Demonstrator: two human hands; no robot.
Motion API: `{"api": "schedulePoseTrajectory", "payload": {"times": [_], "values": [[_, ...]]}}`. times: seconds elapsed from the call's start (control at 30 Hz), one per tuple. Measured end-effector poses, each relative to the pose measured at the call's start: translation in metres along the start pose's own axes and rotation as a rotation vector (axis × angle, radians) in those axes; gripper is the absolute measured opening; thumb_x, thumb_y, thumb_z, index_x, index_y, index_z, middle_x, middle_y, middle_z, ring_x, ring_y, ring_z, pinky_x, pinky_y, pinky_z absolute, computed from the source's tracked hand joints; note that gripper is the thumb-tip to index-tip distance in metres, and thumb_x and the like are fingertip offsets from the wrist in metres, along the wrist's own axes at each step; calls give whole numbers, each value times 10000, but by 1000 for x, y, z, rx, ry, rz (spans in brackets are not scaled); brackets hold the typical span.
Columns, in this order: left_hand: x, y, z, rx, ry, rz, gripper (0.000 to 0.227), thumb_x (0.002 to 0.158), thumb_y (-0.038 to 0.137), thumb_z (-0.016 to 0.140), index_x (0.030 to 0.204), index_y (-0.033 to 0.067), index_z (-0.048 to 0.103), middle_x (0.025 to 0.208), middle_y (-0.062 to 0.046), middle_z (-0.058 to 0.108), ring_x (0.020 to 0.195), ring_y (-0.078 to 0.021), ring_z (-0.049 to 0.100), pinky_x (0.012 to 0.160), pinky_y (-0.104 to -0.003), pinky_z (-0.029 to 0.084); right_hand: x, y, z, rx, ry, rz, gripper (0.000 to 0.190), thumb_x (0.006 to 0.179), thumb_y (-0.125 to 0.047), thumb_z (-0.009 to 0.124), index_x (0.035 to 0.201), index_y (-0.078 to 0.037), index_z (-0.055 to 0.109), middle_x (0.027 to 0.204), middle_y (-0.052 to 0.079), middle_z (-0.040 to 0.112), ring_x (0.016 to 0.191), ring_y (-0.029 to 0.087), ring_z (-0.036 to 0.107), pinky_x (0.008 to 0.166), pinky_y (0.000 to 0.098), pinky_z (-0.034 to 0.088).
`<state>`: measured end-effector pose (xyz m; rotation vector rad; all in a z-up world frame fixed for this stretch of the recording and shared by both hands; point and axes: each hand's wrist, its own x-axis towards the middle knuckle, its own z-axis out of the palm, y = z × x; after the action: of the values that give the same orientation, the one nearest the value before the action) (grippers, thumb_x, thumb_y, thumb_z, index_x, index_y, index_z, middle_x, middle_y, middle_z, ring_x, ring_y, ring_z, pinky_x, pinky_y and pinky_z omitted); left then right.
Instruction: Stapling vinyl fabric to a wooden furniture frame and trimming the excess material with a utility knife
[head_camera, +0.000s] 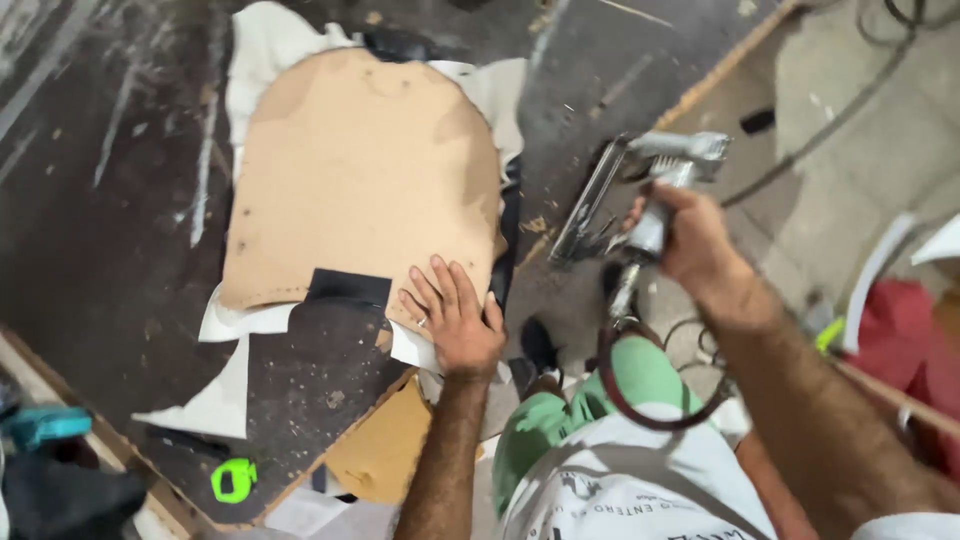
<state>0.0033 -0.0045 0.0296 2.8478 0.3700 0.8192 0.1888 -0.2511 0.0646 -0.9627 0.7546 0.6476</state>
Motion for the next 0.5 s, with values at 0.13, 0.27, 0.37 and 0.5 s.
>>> {"api": "schedulePoseTrajectory", "payload": {"times": [0.13, 0.27, 0.37, 0.5], "values": [[8, 3, -7, -4, -14, 1, 605, 914, 279, 610, 1406, -66, 545, 1539, -282, 472, 1423, -576, 377, 1172, -752, 207, 72, -69, 15, -69, 88, -147, 237, 954, -194, 647, 1109, -43, 553, 854, 77, 663, 736, 215, 773, 702, 366, 697], [6, 7, -17, -26, -225, -37, 600, 982, 285, 537, 1452, -85, 486, 1593, -261, 373, 1475, -595, 270, 1208, -776, 183, 154, -119, 7, -648, 316, -511, 238, 977, -326, 768, 938, -125, 647, 810, -77, 512, 795, 95, 523, 669, 336, 443], [8, 8, -14, -43, -205, -44, 581, 1032, 296, 508, 1475, -76, 460, 1614, -243, 346, 1486, -598, 275, 1215, -783, 171, 43, -104, 74, -1182, -152, -1300, 598, 1001, 67, 587, 1526, 114, 304, 1524, 351, 381, 1405, 536, 446, 1155, 654, 471], [10, 6, -2, -2, -88, -73, 629, 877, 287, 649, 1407, -39, 560, 1557, -239, 475, 1455, -527, 365, 1202, -720, 175, 49, -30, 93, -1333, -773, -1593, 214, 753, -49, 671, 706, -257, 682, 1211, 8, 744, 1211, 322, 661, 882, 360, 493]]}}
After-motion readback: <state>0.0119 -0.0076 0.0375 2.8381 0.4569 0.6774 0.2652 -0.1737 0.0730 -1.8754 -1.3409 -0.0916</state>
